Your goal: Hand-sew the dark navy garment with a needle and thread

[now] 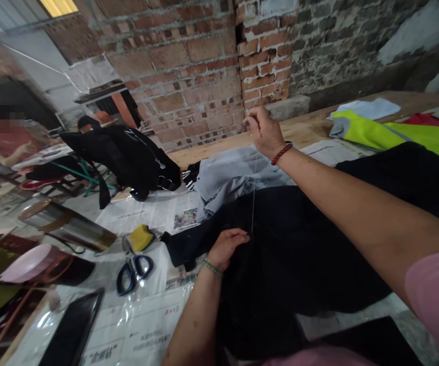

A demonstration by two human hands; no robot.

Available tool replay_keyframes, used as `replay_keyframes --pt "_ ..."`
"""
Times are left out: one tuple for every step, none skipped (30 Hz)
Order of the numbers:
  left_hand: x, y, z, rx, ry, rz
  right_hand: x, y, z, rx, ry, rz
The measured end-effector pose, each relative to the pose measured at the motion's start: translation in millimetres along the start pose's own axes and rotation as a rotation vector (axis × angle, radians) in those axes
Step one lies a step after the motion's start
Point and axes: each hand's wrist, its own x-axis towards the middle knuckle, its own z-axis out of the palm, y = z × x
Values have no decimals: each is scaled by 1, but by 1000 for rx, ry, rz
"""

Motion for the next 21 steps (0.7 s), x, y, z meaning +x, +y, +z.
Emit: replay_keyframes --pt "0 0 0 -6 1 -2 4 2 -2 -6 14 3" --pt "0 0 0 -12 -2 -6 7 4 -4 -9 25 6" --pt "0 0 0 -16 -6 -12 10 5 -6 -10 34 10" --pt "0 0 0 -18 -9 -16 13 7 -8 -10 47 17" --pt "0 0 0 -18 -11 -18 15 9 -10 -10 62 28" --pt "0 -1 0 -16 -13 -18 16 10 -12 -9 76 41" --pt "0 -1 -1 -12 -15 -16 17 10 -13 -5 86 55" --pt "0 -1 -1 -9 -14 -13 17 11 -14 2 94 66" --pt "0 -1 -1 -7 -12 -9 16 10 -15 10 103 74" --pt "0 -1 -1 -6 -12 -8 14 10 -15 18 115 80" --pt "0 -1 -1 -6 -11 -8 13 9 -16 25 133 84" --pt "0 0 -1 -5 -12 -8 12 9 -16 31 160 87" --pt "0 0 -1 -6 -13 -10 13 10 -17 38 192 97" --pt "0 0 -1 -4 -12 -12 14 12 -18 48 227 116" --pt "0 0 -1 0 -9 -14 17 15 -19 62 257 145" --pt "0 0 -1 6 -6 -15 21 19 -21 84 281 177" --pt "0 0 -1 11 -5 -16 26 22 -22 115 298 212" --pt "0 0 0 13 -5 -16 30 25 -23 153 314 244" --pt "0 0 0 12 -8 -15 33 26 -24 195 331 269" --pt "-1 0 -1 7 -13 -11 34 25 -25 243 342 289" --pt "-1 1 -1 -5 -15 -5 31 21 -26 298 340 312"
